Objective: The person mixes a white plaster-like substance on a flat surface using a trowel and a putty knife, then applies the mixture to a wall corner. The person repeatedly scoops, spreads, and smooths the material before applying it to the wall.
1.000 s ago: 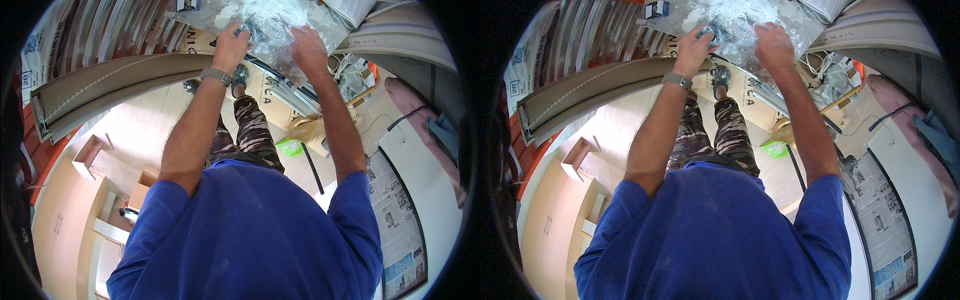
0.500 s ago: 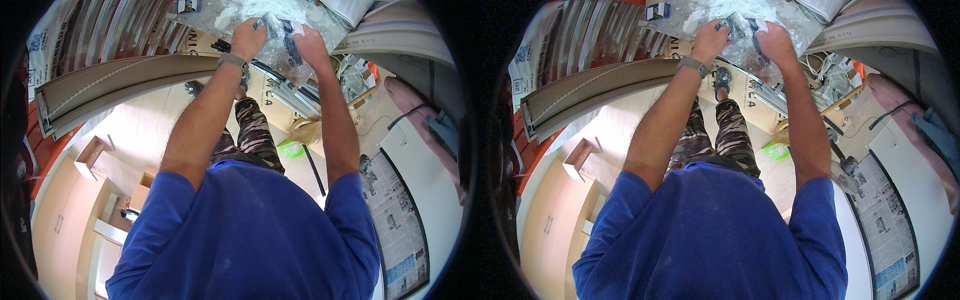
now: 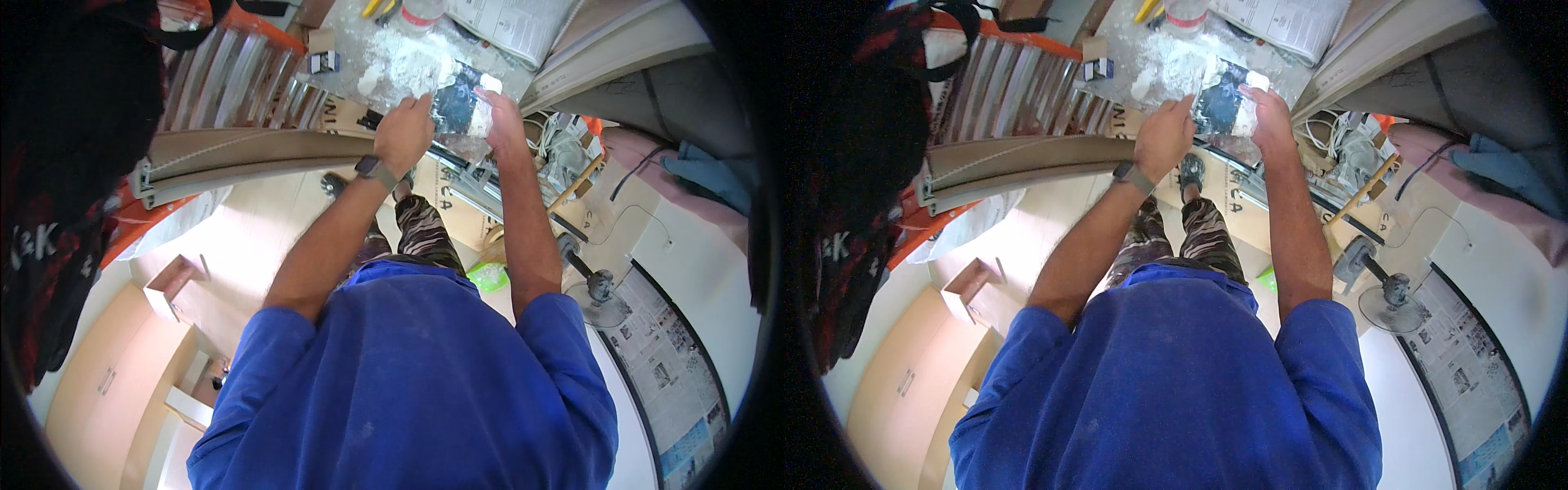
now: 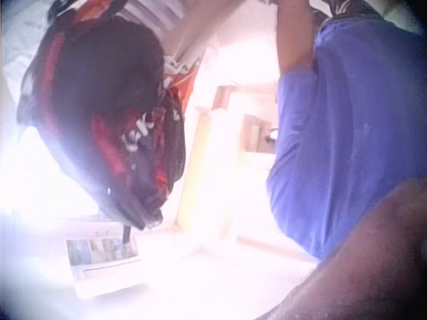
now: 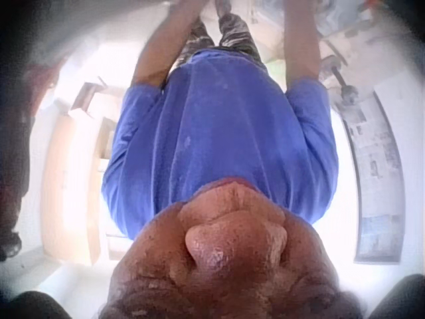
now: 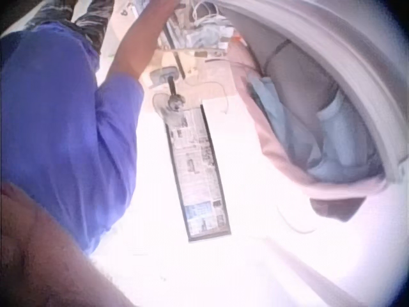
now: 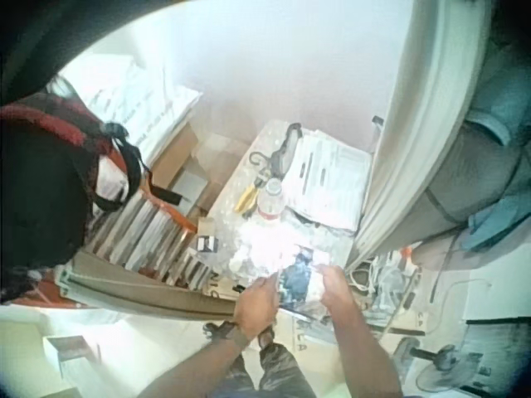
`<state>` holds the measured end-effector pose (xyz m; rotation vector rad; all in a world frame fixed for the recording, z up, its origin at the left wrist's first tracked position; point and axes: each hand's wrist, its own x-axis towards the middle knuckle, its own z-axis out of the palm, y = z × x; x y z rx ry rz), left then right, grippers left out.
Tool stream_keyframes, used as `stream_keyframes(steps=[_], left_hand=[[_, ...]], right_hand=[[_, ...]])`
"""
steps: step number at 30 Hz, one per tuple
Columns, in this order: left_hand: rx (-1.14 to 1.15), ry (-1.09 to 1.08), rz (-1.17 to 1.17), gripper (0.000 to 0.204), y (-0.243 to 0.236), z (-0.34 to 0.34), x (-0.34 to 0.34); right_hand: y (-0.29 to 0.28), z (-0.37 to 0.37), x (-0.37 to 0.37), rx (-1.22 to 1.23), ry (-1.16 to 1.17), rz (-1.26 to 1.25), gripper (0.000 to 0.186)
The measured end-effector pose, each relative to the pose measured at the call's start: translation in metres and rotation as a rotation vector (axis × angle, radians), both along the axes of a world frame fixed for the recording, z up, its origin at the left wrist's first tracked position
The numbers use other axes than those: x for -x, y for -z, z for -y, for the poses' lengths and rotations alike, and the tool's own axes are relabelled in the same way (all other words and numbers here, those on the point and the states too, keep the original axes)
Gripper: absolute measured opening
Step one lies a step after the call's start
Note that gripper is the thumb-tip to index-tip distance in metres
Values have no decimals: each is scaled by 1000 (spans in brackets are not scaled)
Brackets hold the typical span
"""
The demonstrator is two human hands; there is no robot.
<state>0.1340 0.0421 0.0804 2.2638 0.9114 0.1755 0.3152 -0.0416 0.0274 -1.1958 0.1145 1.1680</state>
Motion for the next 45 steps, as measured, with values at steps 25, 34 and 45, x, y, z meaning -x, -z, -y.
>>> stream_keyframes(steps=[25,34,45], left_hand=[[1443,-341,967,32,-156,6,74],[1384,-358,963,31,-159,3,79],[1430,-311,903,35,-159,12,96]], right_hand=[[-178,51,70,-122,-424,1661,34],[-167,50,51,209,-645,1823,32],[-209,54,87,-33,-116,925,26]])
